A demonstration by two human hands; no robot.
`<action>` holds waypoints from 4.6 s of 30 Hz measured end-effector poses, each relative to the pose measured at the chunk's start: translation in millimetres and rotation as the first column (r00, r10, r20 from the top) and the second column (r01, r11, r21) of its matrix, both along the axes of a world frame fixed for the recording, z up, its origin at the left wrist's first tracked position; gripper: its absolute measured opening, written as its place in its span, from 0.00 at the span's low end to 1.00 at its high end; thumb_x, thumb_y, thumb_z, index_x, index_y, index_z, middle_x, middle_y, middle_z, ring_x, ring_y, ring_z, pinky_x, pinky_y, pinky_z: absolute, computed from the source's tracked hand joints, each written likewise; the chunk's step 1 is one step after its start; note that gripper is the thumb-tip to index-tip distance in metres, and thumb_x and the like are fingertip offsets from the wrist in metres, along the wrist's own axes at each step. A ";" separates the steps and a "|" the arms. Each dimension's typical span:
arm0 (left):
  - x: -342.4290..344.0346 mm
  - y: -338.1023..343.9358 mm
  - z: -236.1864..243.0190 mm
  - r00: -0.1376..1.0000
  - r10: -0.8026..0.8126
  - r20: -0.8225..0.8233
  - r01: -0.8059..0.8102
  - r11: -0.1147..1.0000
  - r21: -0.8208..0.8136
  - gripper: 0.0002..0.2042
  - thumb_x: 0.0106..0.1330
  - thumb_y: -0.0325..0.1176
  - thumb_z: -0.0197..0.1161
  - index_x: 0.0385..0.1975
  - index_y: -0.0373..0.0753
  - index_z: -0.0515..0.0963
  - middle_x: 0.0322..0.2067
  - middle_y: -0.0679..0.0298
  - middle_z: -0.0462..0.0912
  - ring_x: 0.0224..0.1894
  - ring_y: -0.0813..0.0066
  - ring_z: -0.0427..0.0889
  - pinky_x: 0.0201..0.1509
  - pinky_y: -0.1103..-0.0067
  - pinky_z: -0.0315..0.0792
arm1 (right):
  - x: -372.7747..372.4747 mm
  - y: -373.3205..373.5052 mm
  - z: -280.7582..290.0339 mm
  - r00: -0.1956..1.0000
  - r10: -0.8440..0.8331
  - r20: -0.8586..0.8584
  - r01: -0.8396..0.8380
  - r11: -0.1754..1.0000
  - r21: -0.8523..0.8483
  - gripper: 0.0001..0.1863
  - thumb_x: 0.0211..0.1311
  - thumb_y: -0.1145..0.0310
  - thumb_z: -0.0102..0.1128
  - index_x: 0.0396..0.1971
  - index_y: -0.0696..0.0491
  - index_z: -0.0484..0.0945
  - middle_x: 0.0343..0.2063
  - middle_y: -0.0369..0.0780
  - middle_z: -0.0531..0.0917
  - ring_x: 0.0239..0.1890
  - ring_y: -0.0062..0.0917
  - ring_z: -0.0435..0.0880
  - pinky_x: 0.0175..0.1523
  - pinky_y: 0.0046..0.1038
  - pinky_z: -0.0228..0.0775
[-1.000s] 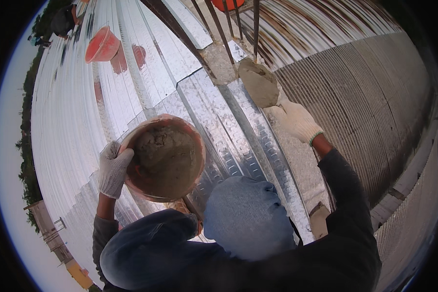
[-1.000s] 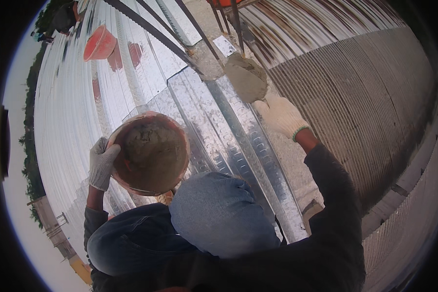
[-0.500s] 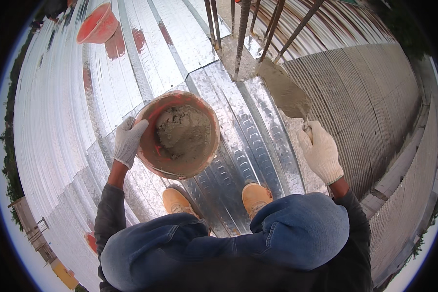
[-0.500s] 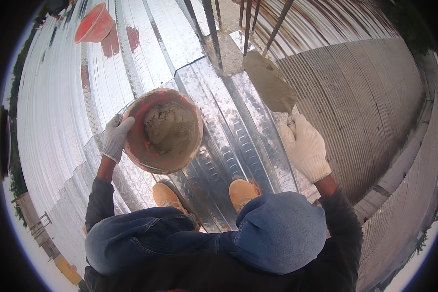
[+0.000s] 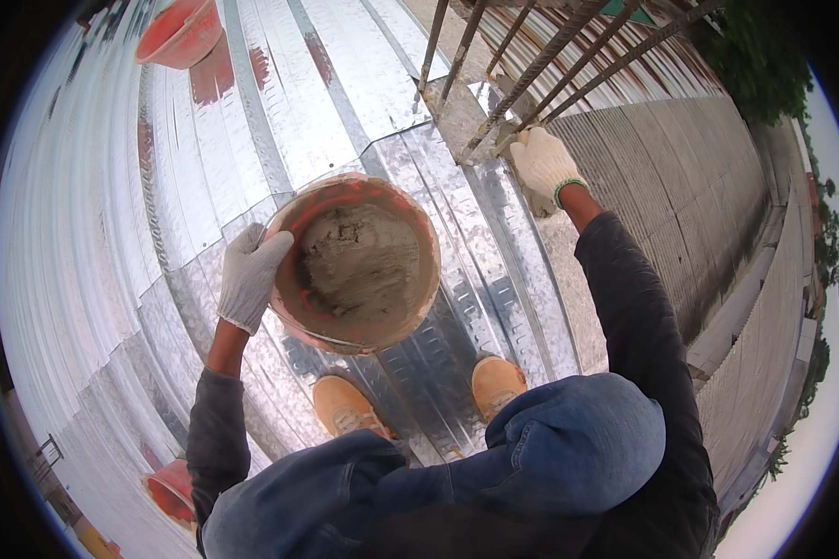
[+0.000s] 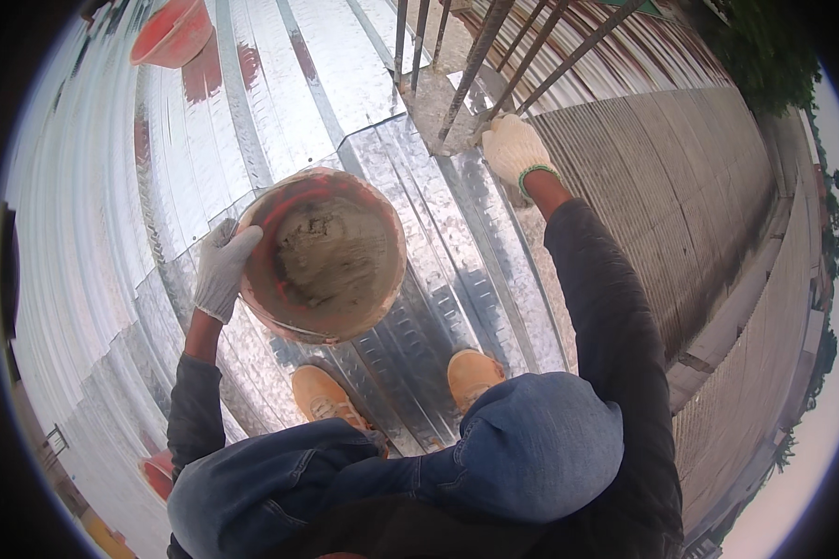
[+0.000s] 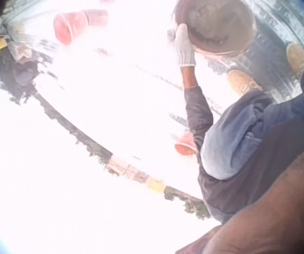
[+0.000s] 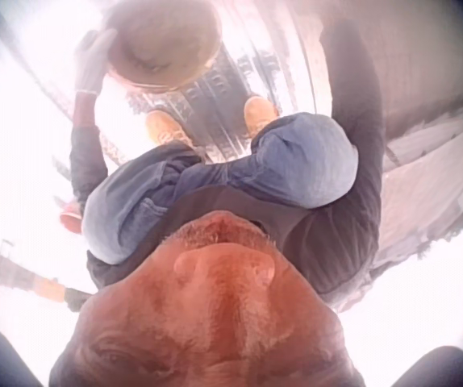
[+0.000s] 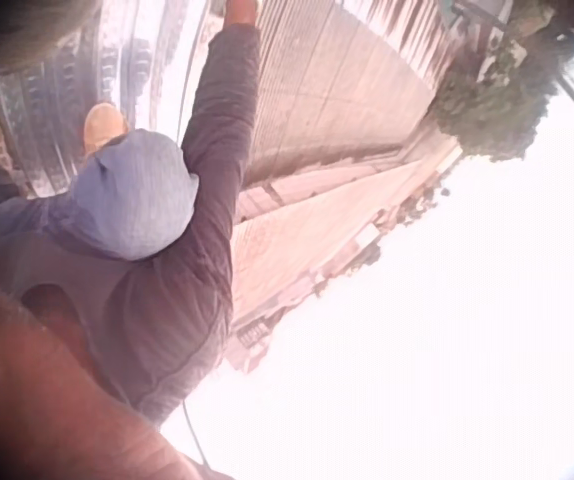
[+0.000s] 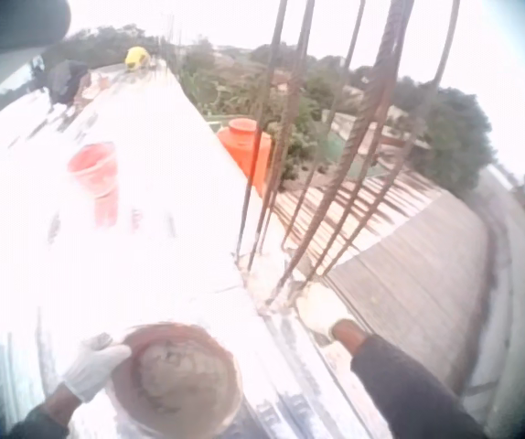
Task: The person scoops wet cement from a bucket with a trowel and applies it to a metal surface, smoothing it along the edges. The task is performed repeatedly to cover a section of the surface.
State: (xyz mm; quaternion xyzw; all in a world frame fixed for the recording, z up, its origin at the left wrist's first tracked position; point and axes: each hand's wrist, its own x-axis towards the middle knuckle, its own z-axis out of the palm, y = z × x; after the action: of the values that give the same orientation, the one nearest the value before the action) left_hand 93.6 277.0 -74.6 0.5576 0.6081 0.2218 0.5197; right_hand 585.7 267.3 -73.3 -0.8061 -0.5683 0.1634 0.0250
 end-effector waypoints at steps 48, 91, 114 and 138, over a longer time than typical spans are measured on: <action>119.7 -5.4 58.7 0.919 -0.237 -0.313 0.327 0.905 0.272 0.30 0.75 0.63 0.67 0.37 0.34 0.88 0.24 0.60 0.86 0.25 0.73 0.83 0.34 0.69 0.80 | -81.6 -125.9 78.1 0.840 0.526 -0.130 -0.538 0.839 -0.085 0.21 0.81 0.52 0.61 0.42 0.59 0.81 0.32 0.51 0.88 0.35 0.49 0.91 0.41 0.48 0.83; 26.3 -1.4 0.6 0.992 0.126 0.019 -0.127 0.991 0.042 0.18 0.80 0.47 0.70 0.42 0.35 0.88 0.34 0.71 0.86 0.37 0.84 0.79 0.42 0.81 0.76 | -76.6 -82.7 -13.5 0.926 -0.035 -0.376 0.153 0.945 0.290 0.18 0.74 0.62 0.56 0.49 0.63 0.77 0.47 0.64 0.85 0.53 0.63 0.85 0.59 0.57 0.76; 26.3 6.4 -6.8 0.985 0.143 0.100 -0.142 0.990 -0.018 0.19 0.81 0.45 0.70 0.51 0.30 0.88 0.43 0.65 0.91 0.42 0.81 0.84 0.48 0.79 0.80 | -74.9 -80.7 -52.1 0.928 0.009 -0.372 0.054 0.986 0.157 0.15 0.75 0.62 0.56 0.47 0.60 0.78 0.45 0.59 0.86 0.50 0.61 0.85 0.57 0.57 0.76; 114.7 -41.9 55.7 0.973 -0.079 -0.216 0.127 0.967 0.220 0.25 0.76 0.54 0.72 0.29 0.34 0.82 0.22 0.66 0.78 0.28 0.84 0.72 0.32 0.75 0.72 | -45.0 -221.2 85.3 0.943 0.167 -0.287 -0.221 0.961 -0.166 0.15 0.77 0.62 0.65 0.48 0.59 0.80 0.36 0.51 0.86 0.36 0.47 0.89 0.44 0.45 0.81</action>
State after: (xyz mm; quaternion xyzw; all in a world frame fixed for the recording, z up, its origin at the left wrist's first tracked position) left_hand 208.3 235.1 -18.9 0.6654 0.5985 0.2050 0.3963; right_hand 540.6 46.1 12.0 -0.7145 -0.6176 0.3285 0.0063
